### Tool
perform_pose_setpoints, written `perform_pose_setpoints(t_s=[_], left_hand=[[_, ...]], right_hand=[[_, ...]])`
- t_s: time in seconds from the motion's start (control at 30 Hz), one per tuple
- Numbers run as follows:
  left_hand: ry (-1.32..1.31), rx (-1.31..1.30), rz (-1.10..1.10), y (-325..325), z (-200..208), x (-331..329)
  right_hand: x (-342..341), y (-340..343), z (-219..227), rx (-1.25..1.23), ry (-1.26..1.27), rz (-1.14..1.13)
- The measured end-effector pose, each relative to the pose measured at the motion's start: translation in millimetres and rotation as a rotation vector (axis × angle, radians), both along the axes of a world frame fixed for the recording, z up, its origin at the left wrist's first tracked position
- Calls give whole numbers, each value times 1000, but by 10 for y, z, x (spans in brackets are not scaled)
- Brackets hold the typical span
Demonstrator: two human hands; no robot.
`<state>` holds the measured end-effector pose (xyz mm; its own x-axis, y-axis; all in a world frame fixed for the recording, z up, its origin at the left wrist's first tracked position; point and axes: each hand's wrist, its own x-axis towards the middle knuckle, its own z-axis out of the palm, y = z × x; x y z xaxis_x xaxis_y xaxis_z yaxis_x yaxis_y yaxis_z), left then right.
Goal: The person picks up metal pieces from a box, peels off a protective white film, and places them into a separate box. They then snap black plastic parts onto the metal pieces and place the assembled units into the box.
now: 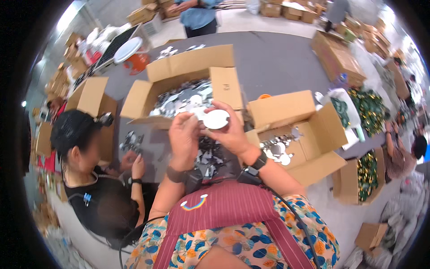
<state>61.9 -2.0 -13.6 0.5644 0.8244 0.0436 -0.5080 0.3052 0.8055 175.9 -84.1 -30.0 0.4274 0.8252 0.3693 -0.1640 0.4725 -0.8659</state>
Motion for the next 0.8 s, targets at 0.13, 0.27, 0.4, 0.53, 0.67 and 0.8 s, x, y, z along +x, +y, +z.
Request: perform_pose_setpoints(t_s=[0.13, 0.27, 0.4, 0.53, 0.67, 0.8], left_hand=[[325, 294, 249, -70, 68, 36], [323, 525, 275, -49, 53, -77], [366, 597, 128, -183, 117, 126], [434, 558, 116, -228, 199, 203], [377, 533, 64, -139, 258, 166], [531, 781, 182, -100, 204, 201]], right_hand=[[75, 68, -111, -17, -80, -263], [97, -55, 141, 52, -484, -640], [216, -118, 61, -129, -478, -516], [185, -286, 118, 54, -548, -565], [136, -310, 176, 198, -766, -633], [87, -284, 186, 106, -730, -627]])
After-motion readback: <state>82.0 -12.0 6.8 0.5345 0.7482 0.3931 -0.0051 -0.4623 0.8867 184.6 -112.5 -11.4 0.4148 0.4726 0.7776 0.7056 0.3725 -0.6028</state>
